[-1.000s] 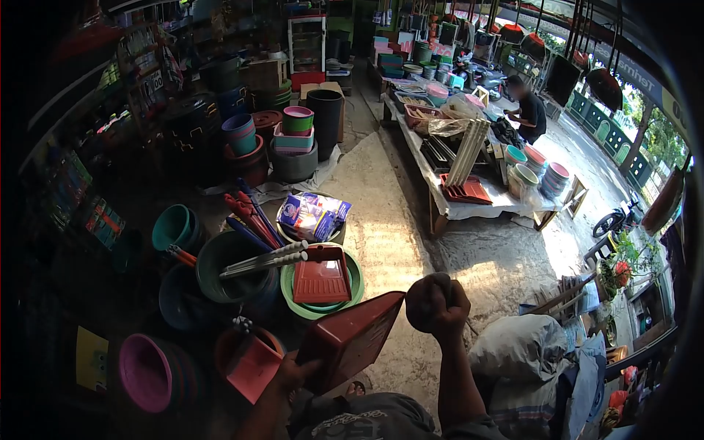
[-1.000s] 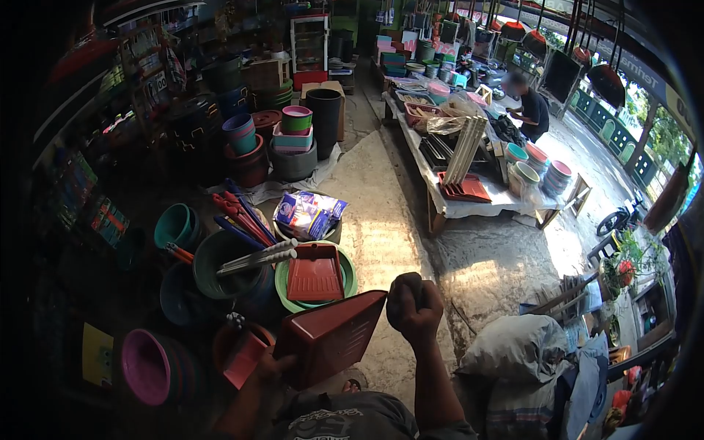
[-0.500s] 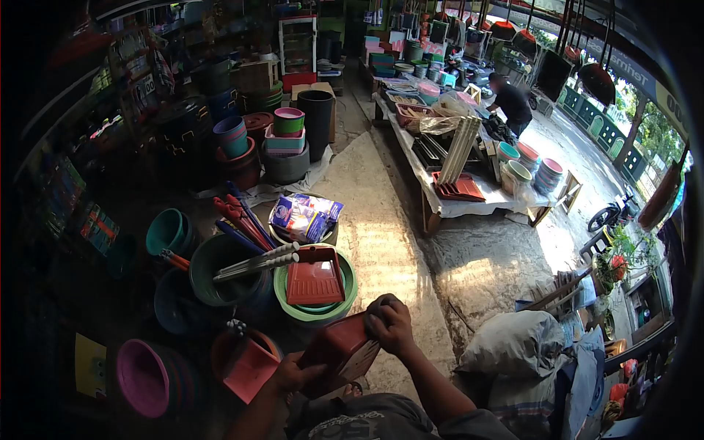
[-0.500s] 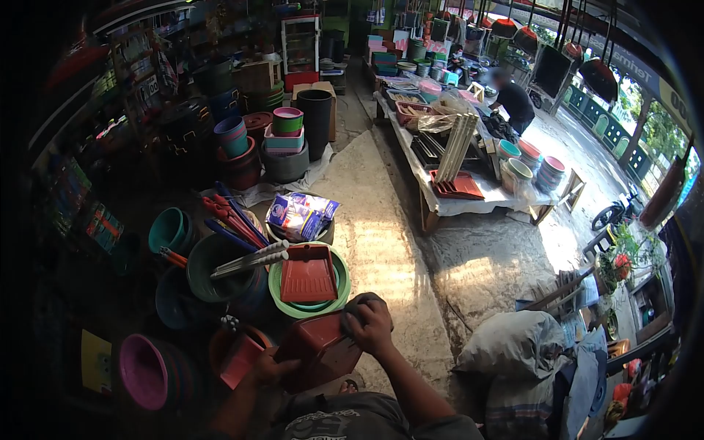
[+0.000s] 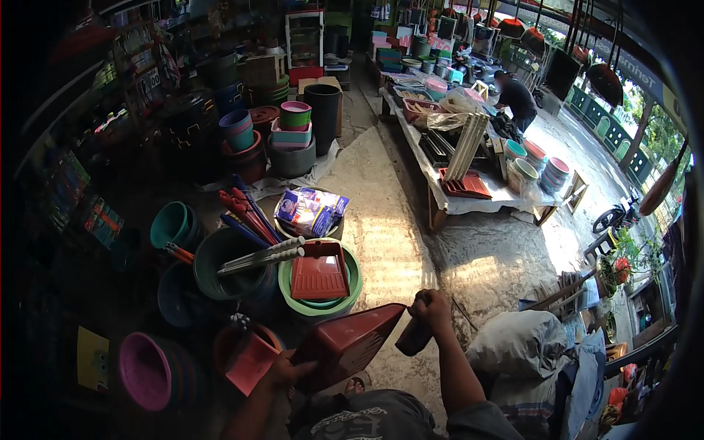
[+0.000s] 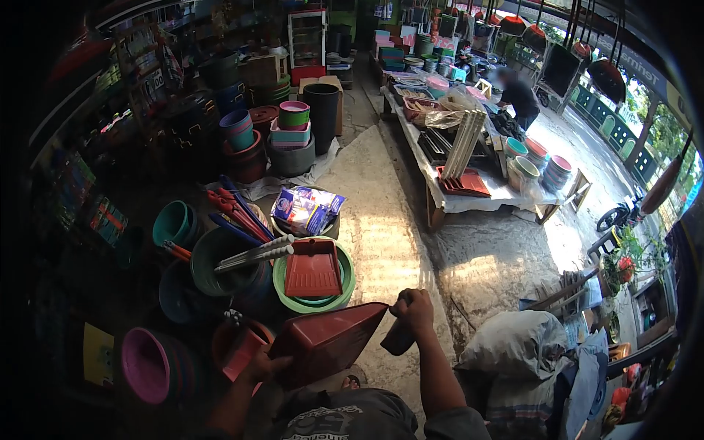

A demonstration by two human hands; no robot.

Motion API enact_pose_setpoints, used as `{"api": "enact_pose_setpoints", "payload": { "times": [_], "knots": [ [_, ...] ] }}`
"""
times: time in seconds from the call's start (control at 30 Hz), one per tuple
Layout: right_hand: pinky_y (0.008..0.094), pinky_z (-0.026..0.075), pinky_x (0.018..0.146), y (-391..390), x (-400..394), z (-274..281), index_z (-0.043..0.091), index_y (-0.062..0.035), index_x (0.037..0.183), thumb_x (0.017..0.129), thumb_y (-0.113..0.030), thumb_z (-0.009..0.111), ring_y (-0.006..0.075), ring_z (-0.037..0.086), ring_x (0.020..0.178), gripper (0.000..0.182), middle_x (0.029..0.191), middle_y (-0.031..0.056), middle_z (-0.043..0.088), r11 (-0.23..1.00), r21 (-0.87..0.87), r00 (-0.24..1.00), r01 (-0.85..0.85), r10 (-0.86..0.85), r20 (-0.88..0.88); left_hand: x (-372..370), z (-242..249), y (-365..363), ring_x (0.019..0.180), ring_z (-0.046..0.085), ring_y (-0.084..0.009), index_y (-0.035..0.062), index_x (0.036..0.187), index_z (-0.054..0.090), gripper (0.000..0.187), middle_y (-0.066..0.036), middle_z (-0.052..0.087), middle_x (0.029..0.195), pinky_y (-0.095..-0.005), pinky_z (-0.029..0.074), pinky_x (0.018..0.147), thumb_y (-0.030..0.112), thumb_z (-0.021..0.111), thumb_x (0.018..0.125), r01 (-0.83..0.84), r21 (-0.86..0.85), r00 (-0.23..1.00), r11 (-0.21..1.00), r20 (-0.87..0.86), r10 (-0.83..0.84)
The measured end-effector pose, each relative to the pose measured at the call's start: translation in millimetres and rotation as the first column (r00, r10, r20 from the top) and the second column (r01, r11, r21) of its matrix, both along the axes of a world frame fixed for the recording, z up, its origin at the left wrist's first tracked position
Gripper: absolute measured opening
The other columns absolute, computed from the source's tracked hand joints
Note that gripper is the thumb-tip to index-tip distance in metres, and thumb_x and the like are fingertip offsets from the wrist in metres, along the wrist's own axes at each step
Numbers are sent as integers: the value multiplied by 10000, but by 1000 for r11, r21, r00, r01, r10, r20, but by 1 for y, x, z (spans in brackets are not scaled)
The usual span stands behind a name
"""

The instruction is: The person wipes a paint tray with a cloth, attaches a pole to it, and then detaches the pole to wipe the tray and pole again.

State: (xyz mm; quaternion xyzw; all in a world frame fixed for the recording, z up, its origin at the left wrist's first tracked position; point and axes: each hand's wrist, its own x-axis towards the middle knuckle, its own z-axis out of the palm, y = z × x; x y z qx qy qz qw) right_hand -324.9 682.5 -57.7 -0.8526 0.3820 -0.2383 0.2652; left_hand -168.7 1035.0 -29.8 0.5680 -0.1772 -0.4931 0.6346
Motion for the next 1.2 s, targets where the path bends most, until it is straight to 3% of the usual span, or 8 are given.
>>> {"api": "enact_pose_setpoints", "payload": {
  "times": [0.27,0.33,0.4,0.5,0.6,0.77,1.0,1.2],
  "knots": [
    [287,480,797,66,0,161,470,12,1153,769,70,519,173,596,869,392,957,109,601,804,393,552,-446,-99,828,1,18,-36,878,596,-127,5,1117,590,385,-59,639,996,-299,471,805,211,692,808,95,203,984,975,131,-123],
    [338,431,892,74,13,137,476,-48,1242,780,6,551,239,561,992,471,1046,152,572,780,408,681,-476,33,731,-2,21,-44,873,596,-127,3,1115,589,386,-58,639,992,-300,472,801,216,691,810,113,208,980,972,138,-143],
    [410,320,988,85,26,88,502,-133,1268,794,-178,615,314,458,1139,489,1186,195,495,849,-71,819,-524,525,230,-6,25,-49,877,592,-118,7,1116,587,378,-63,640,987,-295,469,797,218,682,818,49,21,991,999,123,-52],
    [470,232,1005,121,22,69,539,-156,1234,776,-451,620,359,386,1186,551,1267,189,434,908,-122,893,-400,416,170,-5,27,-46,887,589,-117,9,1121,581,371,-69,642,982,-296,466,801,244,650,842,46,14,983,999,178,-48],
    [402,352,920,113,33,46,605,-91,1113,824,-303,588,338,472,1068,358,1189,177,486,871,346,900,-348,207,384,-6,9,-42,904,587,-136,6,1123,577,381,-79,642,985,-310,461,815,295,596,875,120,108,971,987,193,-139],
    [421,356,932,170,37,111,575,-84,1135,738,-221,627,295,521,1043,423,1097,111,568,667,-343,675,-662,729,115,0,-8,-45,924,560,-129,0,1156,536,487,-66,614,1019,-305,454,826,414,523,900,232,36,921,972,313,-231],
    [426,344,952,161,58,71,511,-81,1211,721,-217,632,257,526,1086,523,1153,102,565,796,-382,791,-469,571,220,-6,-42,-40,956,529,-152,9,1145,519,875,-83,579,1022,-308,427,851,755,212,805,74,41,997,996,-16,-74],
    [390,395,876,156,38,51,493,-113,1268,654,-205,663,246,551,1069,644,1181,81,567,672,-310,682,-673,725,93,-13,-8,-46,964,523,-117,19,1218,481,852,-49,576,1058,-286,445,840,741,348,786,54,-16,999,998,7,-54]
  ]
}}
